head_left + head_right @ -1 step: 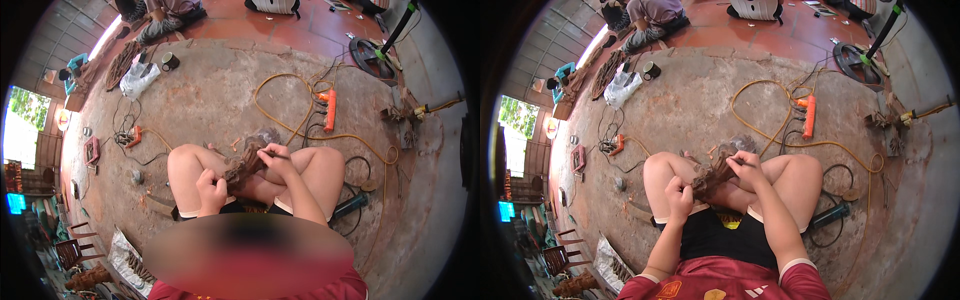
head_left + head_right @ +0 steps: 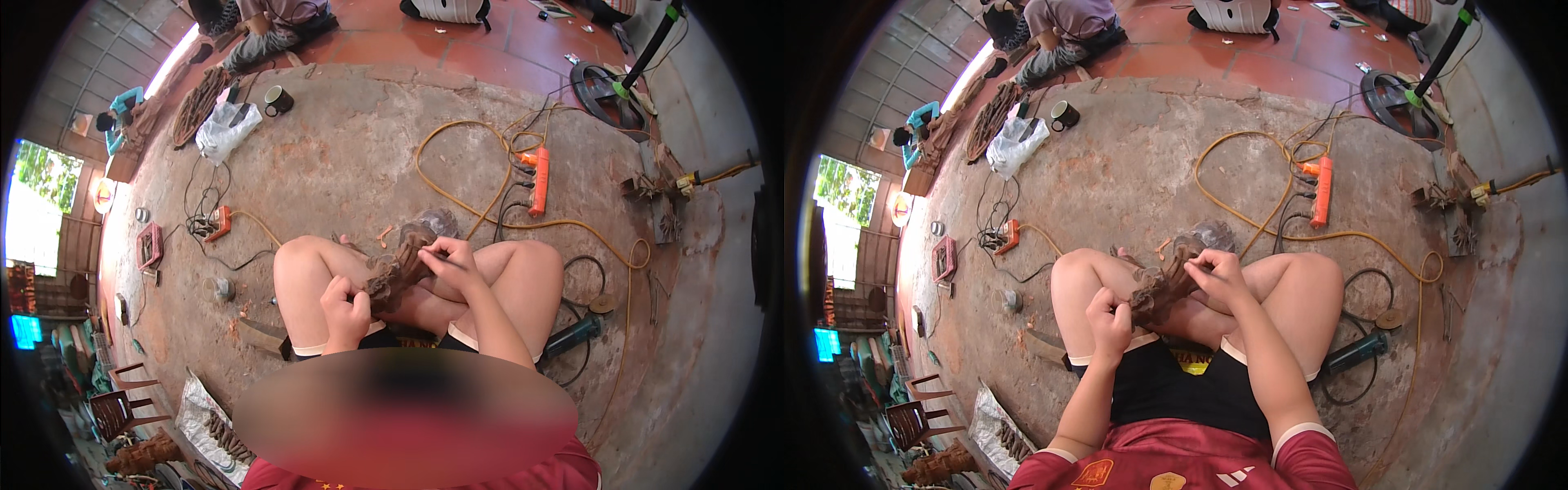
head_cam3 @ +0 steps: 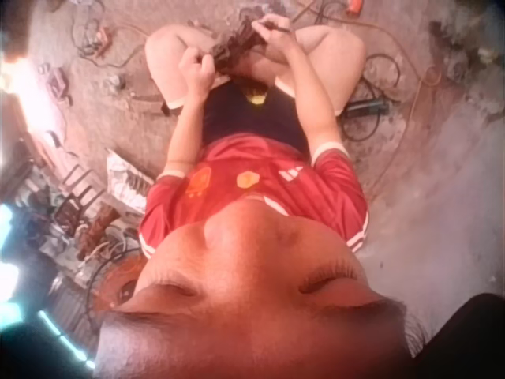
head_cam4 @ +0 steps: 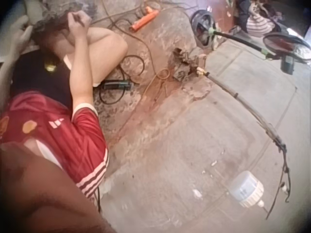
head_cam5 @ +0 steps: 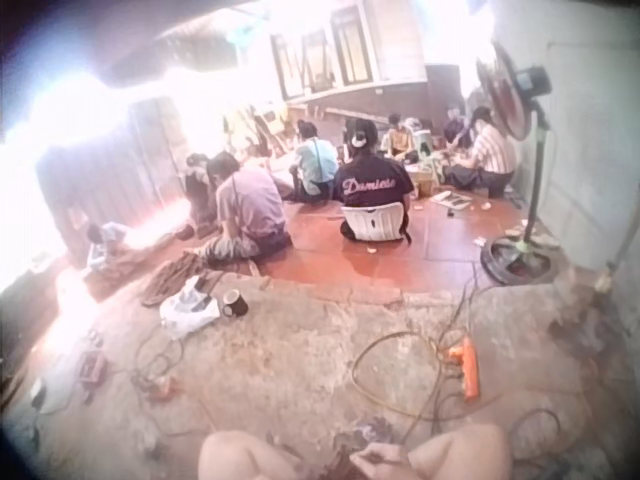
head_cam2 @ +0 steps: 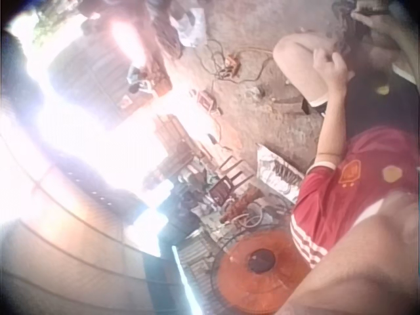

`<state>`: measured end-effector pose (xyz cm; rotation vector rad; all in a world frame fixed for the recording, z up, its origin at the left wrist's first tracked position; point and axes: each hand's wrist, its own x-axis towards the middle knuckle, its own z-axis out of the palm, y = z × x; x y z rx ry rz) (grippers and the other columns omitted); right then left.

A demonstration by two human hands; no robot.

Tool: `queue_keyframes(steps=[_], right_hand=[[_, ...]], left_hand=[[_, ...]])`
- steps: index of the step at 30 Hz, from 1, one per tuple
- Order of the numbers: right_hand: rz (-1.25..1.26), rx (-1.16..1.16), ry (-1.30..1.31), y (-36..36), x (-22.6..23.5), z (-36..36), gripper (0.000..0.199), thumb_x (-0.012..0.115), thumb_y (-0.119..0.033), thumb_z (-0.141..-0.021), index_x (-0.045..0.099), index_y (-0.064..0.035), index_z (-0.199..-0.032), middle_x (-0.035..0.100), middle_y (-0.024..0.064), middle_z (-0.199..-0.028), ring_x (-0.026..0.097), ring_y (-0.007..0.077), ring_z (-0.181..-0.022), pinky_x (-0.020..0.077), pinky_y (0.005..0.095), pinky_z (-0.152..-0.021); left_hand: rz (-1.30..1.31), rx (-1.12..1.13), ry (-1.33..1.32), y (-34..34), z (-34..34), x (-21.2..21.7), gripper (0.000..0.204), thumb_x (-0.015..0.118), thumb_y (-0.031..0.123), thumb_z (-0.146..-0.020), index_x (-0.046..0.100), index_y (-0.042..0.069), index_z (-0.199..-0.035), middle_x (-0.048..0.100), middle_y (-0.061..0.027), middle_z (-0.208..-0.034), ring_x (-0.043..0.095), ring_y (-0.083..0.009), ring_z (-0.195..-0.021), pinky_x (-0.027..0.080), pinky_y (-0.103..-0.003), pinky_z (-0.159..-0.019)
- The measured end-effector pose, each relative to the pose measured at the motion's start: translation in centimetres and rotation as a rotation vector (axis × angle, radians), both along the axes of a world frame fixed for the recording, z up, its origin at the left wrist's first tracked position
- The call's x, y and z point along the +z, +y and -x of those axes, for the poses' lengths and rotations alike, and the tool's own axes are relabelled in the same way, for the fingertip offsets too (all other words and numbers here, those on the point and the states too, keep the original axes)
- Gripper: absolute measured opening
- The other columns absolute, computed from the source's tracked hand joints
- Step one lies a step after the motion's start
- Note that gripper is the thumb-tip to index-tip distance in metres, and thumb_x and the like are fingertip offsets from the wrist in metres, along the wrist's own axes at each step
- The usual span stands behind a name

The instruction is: The person sits cross-legged on the floor and carves a piece of wood using a chisel held in the right hand. They hold the wood steady with their left hand and repeatedly chip away at the surface to shape it.

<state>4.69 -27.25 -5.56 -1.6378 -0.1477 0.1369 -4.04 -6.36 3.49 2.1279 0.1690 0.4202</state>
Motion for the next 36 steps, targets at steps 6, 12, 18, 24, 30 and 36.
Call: queue_keyframes(steps=[6, 12, 18, 24, 30, 36], right_hand=[[0.005, 0.103, 0.215, -0.8, 1.8, 0.3, 0.013, 0.074, -0.010, -0.083, 0.067, -0.0036, -0.075, 0.065, 0.0001, -0.070, 0.055, 0.0044, -0.062, 0.0445, 0.0220, -0.057], [-0.198, -0.140, 0.227, -1.4, -0.5, -1.0, 0.015, 0.073, -0.013, -0.085, 0.066, -0.0044, -0.076, 0.062, -0.0008, -0.064, 0.055, 0.0046, -0.057, 0.0427, 0.0221, -0.052], [-0.149, -0.085, 0.223, 0.0, -0.7, -1.2, 0.013, 0.073, -0.015, -0.085, 0.068, -0.0044, -0.079, 0.062, -0.0017, -0.066, 0.055, 0.0044, -0.058, 0.0421, 0.0222, -0.052], [0.022, -0.070, 0.146, 0.7, -0.1, -1.1, 0.015, 0.073, -0.015, -0.082, 0.067, -0.0027, -0.076, 0.062, -0.0005, -0.063, 0.055, 0.0060, -0.058, 0.0426, 0.0247, -0.052], [0.117, 0.059, -0.001, 0.7, 2.6, 0.9, 0.018, 0.072, -0.015, -0.080, 0.065, -0.0012, -0.069, 0.062, 0.0020, -0.061, 0.054, 0.0051, -0.062, 0.0438, 0.0261, -0.055], [-0.060, -0.053, 0.198, -0.1, 0.7, 0.3, 0.016, 0.070, -0.013, -0.082, 0.066, -0.0005, -0.073, 0.063, 0.0009, -0.063, 0.054, 0.0048, -0.062, 0.0433, 0.0250, -0.055]], left_hand=[[0.022, 0.021, -0.004, 0.6, -0.4, -0.3, 0.010, 0.052, -0.001, -0.070, 0.045, -0.003, -0.062, 0.047, -0.0149, -0.061, 0.047, -0.0272, -0.055, 0.039, -0.036, -0.054], [0.084, 0.025, 0.012, 0.5, -0.7, -0.5, 0.012, 0.052, -0.002, -0.070, 0.043, -0.003, -0.062, 0.044, -0.0129, -0.060, 0.044, -0.0237, -0.055, 0.037, -0.035, -0.054], [0.060, 0.024, 0.004, 0.7, -0.8, -0.5, 0.012, 0.051, -0.002, -0.070, 0.042, -0.004, -0.062, 0.043, -0.0120, -0.059, 0.043, -0.0212, -0.055, 0.036, -0.033, -0.053], [0.054, 0.038, 0.013, 0.9, -0.6, -0.6, 0.012, 0.051, -0.002, -0.070, 0.042, -0.003, -0.061, 0.043, -0.0122, -0.059, 0.044, -0.0213, -0.055, 0.036, -0.034, -0.053], [0.016, 0.032, -0.019, 0.7, -0.3, -0.6, 0.011, 0.051, -0.002, -0.070, 0.043, -0.003, -0.062, 0.044, -0.0130, -0.060, 0.044, -0.0235, -0.054, 0.037, -0.035, -0.053], [0.045, 0.019, -0.011, 0.1, -0.6, -0.1, 0.011, 0.051, -0.003, -0.070, 0.043, -0.003, -0.062, 0.044, -0.0128, -0.060, 0.043, -0.0230, -0.054, 0.036, -0.035, -0.052]])
